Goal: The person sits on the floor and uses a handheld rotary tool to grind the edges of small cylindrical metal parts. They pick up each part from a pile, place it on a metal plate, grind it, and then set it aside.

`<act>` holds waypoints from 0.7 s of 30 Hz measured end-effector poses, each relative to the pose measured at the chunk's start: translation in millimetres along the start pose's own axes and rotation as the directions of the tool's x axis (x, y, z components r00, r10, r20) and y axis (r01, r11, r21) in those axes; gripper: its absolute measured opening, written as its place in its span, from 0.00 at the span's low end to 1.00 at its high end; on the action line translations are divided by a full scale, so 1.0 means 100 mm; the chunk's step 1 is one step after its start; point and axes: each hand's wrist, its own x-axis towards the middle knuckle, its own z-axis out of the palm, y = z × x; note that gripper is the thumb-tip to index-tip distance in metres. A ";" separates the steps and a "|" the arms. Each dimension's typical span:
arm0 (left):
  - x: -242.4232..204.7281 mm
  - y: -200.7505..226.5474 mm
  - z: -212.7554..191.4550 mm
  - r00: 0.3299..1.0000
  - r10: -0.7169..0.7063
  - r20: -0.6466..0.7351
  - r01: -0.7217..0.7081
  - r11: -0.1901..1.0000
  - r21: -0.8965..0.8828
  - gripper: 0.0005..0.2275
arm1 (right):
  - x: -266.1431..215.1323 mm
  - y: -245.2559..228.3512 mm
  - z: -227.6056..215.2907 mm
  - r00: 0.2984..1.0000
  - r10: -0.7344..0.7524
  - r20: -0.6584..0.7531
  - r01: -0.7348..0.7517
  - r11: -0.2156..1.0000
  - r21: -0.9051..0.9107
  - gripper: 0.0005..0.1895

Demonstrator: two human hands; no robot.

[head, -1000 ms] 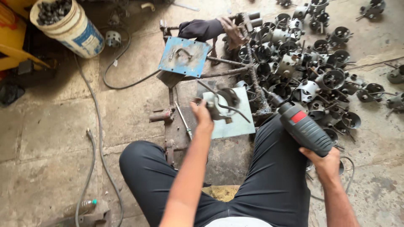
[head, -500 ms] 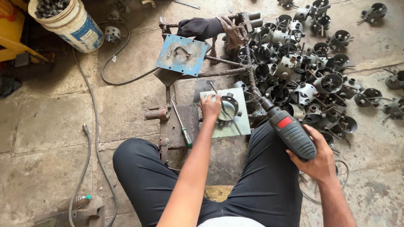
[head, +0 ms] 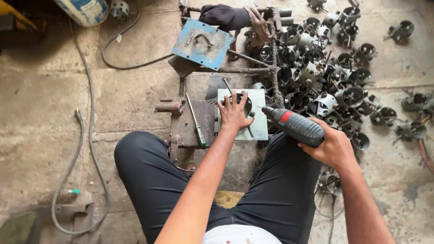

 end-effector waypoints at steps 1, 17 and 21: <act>-0.02 0.01 0.01 1.000 -0.005 -0.010 0.005 1.000 0.000 0.51 | 0.03 -0.03 0.00 1.000 -0.009 0.019 0.009 0.999 -0.039 0.43; -0.02 0.04 0.17 0.993 -0.041 -0.106 0.039 0.999 -0.027 0.50 | 0.16 -0.10 -0.01 0.990 -0.019 0.137 0.040 0.988 -0.152 0.42; 0.05 0.03 0.22 0.998 -0.033 -0.045 0.034 0.999 0.013 0.51 | 0.18 -0.06 0.00 0.984 0.008 0.180 0.016 0.991 -0.131 0.43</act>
